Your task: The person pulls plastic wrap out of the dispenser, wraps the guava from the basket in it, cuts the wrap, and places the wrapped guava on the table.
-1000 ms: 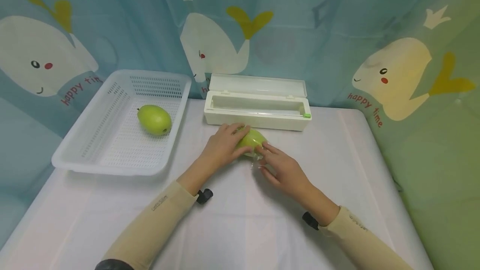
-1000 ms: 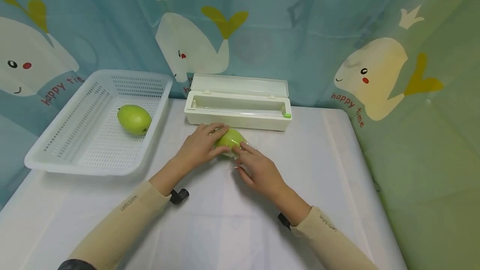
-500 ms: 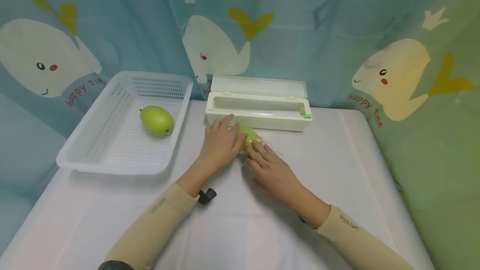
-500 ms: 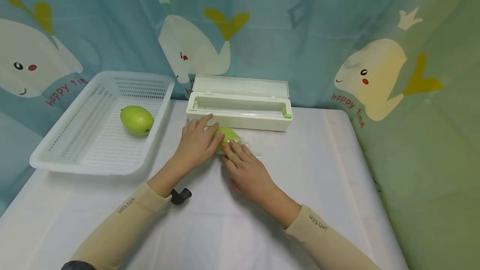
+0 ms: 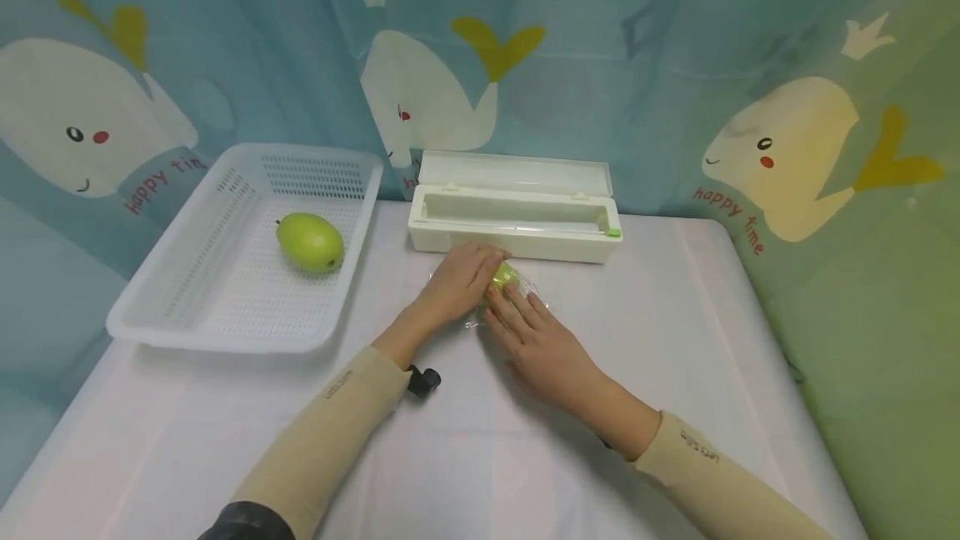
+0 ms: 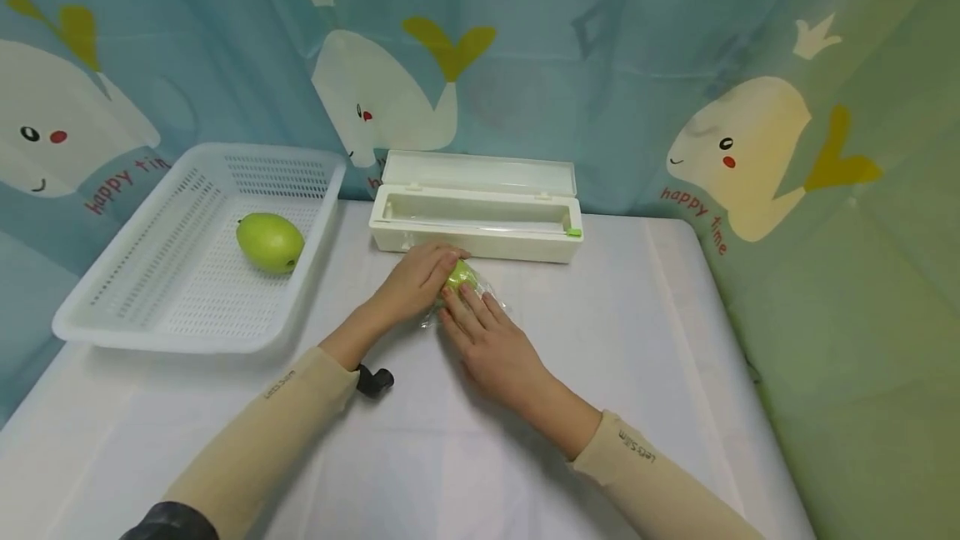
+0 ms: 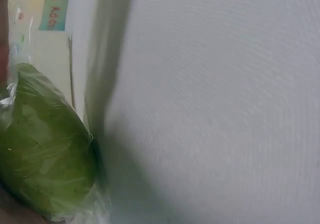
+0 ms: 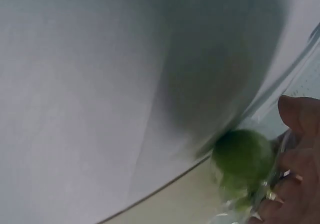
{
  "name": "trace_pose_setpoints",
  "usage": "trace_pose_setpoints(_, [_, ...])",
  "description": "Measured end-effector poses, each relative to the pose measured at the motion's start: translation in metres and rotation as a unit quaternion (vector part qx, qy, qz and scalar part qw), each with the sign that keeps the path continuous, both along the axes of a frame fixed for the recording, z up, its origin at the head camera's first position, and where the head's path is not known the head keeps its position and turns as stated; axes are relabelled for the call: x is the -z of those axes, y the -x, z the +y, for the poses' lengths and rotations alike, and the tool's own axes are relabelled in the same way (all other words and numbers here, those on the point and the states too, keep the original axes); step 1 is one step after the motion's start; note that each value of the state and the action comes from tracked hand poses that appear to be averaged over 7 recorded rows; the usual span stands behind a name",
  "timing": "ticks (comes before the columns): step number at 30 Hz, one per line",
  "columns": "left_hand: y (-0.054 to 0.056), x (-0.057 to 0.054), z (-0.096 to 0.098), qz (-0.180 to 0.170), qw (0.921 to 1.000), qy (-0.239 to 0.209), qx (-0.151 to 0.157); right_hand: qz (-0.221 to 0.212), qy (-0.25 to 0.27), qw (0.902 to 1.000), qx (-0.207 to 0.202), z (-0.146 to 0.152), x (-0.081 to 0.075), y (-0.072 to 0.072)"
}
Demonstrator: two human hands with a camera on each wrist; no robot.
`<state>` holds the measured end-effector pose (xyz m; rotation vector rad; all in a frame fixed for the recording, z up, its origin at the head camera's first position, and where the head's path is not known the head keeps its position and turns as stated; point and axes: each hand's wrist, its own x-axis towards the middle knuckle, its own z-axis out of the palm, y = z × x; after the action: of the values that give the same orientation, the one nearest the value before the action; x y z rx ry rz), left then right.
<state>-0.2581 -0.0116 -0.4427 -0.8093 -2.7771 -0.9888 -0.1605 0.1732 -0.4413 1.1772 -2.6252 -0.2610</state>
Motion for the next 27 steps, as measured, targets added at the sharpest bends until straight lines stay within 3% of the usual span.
trace_pose_setpoints(6, [-0.001,-0.001,0.006,-0.004,0.9991,-0.024,-0.035,0.003,-0.054,0.9975,0.045,-0.009,0.006,-0.002])
trace_pose_setpoints(9, [-0.002,-0.003,0.007,-0.022,0.9989,-0.019,-0.037,-0.024,-0.059,0.9961,0.062,-0.011,0.005,-0.001])
trace_pose_setpoints(12, [-0.002,-0.005,0.005,-0.041,0.9989,0.010,-0.018,-0.086,-0.015,0.9951,0.045,-0.004,0.005,0.000])
trace_pose_setpoints(14, [-0.002,-0.005,0.002,-0.056,0.9978,0.033,0.001,-0.146,0.065,0.9869,0.020,0.006,0.002,0.001])
trace_pose_setpoints(17, [-0.003,-0.004,-0.003,-0.074,0.9953,0.058,0.023,-0.198,0.222,0.9545,-0.018,0.026,-0.004,0.001])
trace_pose_setpoints(20, [-0.004,-0.003,-0.007,-0.078,0.9941,0.066,0.035,-0.186,0.368,0.9106,-0.019,0.042,-0.012,0.005])
trace_pose_setpoints(23, [-0.007,-0.002,-0.009,-0.067,0.9952,0.060,0.039,-0.169,0.454,0.8736,0.048,0.048,-0.019,0.015])
trace_pose_setpoints(25, [-0.008,-0.001,-0.010,-0.059,0.9962,0.054,0.034,-0.207,0.479,0.8466,0.105,0.047,-0.021,0.024])
trace_pose_setpoints(27, [-0.009,0.001,-0.010,-0.052,0.9973,0.046,0.026,-0.274,0.482,0.8188,0.149,0.043,-0.020,0.032])
